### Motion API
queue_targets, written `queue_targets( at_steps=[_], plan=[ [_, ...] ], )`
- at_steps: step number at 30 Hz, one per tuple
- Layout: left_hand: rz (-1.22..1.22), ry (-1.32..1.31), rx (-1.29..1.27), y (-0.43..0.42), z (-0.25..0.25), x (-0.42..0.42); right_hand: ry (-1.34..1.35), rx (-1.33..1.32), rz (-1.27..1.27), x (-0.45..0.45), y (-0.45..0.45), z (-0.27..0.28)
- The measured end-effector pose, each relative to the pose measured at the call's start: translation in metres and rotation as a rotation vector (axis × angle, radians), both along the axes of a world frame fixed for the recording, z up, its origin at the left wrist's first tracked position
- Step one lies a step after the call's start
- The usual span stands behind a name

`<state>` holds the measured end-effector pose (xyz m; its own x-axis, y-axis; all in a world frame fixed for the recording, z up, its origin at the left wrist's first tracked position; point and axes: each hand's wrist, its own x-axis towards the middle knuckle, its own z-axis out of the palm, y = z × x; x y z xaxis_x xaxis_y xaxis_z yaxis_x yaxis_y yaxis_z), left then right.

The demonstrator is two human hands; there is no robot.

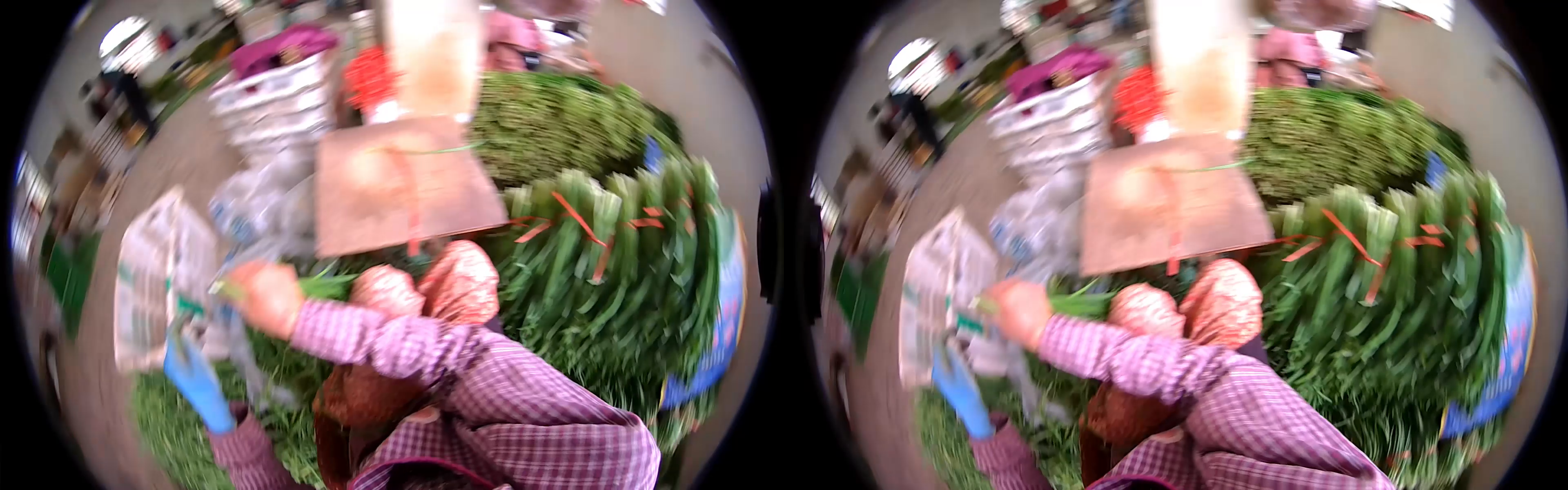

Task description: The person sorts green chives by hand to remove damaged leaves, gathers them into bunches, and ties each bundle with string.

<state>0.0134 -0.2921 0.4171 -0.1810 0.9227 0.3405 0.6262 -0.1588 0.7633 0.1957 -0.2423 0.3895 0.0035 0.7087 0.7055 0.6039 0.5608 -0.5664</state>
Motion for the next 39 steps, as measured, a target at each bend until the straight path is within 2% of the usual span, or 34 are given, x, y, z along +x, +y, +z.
queue_targets(
  at_steps=[1,2,4,5,6,7,8,10,11,12,13,18,20,22,23,26,27,28,30,31,32,34,35,36,37,38,39],
  plan=[
    [-0.044,-0.016,0.005,0.003,0.005,0.002,0.071,0.063,0.029,-0.003,-0.003,0.004],
    [-0.076,-0.027,0.008,0.01,0.003,0.001,0.054,-0.16,0.106,0.0,-0.009,0.017],
    [-0.124,-0.151,0.134,0.036,-0.026,-0.007,0.174,0.016,0.142,-0.004,-0.014,0.022],
    [-0.114,-0.219,0.135,0.042,-0.019,0.001,0.177,-0.053,0.216,0.007,-0.02,0.039],
    [-0.132,-0.366,0.065,0.029,-0.001,0.025,0.178,-0.13,0.299,0.016,-0.026,0.047],
    [-0.185,-0.529,0.047,0.026,0.0,0.039,0.289,-0.031,0.298,0.015,-0.023,0.042],
    [-0.234,-0.69,0.025,0.026,0.0,0.05,0.285,-0.021,0.267,0.014,-0.021,0.039],
    [-0.22,-0.621,0.063,0.027,-0.011,0.057,0.371,0.061,0.279,0.013,-0.023,0.039],
    [-0.255,-0.613,0.101,0.045,-0.037,0.043,0.437,-0.068,0.38,0.021,-0.03,0.048],
    [-0.291,-0.606,0.14,0.064,-0.063,0.029,0.474,-0.089,0.371,0.022,-0.02,0.049],
    [-0.322,-0.612,0.135,0.063,-0.062,0.039,0.44,-0.128,0.378,0.027,-0.022,0.052],
    [-0.469,-0.233,0.302,0.039,-0.034,0.059,0.265,-0.337,0.339,0.054,-0.029,0.06],
    [-0.506,-0.227,0.27,0.044,-0.041,0.059,0.289,-0.298,0.263,0.058,-0.015,0.049],
    [-0.643,-0.039,0.342,0.043,-0.046,0.054,0.325,-0.332,0.282,0.063,-0.015,0.046],
    [-0.693,-0.228,0.255,0.049,-0.053,0.055,0.343,-0.248,0.227,0.063,-0.011,0.04],
    [-0.764,-0.285,0.174,0.044,-0.055,0.068,0.28,-0.268,0.2,0.075,-0.014,0.051],
    [-0.789,-0.136,0.2,0.045,-0.052,0.068,0.163,-0.411,0.245,0.084,-0.021,0.061],
    [-1.171,-0.758,-0.001,0.051,-0.055,0.074,0.17,-0.416,0.259,0.091,-0.02,0.067],
    [-1.055,-0.778,-0.056,0.055,-0.063,0.068,0.152,-0.51,0.465,0.096,-0.016,0.065],
    [-1.044,-0.773,-0.059,0.058,-0.061,0.063,0.098,-0.439,0.402,0.095,-0.004,0.064],
    [-1.108,-0.872,-0.198,0.062,-0.059,0.058,0.101,-0.442,0.412,0.092,0.001,0.063],
    [-1.156,-0.969,-0.347,0.055,-0.043,0.065,0.452,0.153,0.453,0.095,-0.004,0.09],
    [-1.04,-0.866,-0.312,0.046,-0.035,0.072,0.461,0.15,0.459,0.09,-0.008,0.1],
    [-0.925,-0.762,-0.276,0.04,-0.029,0.077,0.217,0.067,0.443,0.084,-0.013,0.11],
    [-0.92,-0.711,-0.129,0.061,-0.054,0.062,-0.029,-0.016,0.422,0.081,-0.015,0.115],
    [-0.914,-0.711,-0.131,0.073,-0.07,0.046,-0.027,-0.018,0.428,0.073,-0.014,0.107],
    [-0.807,-0.432,0.026,0.075,-0.073,0.038,-0.259,0.077,0.357,0.063,-0.018,0.099]
  ],
)
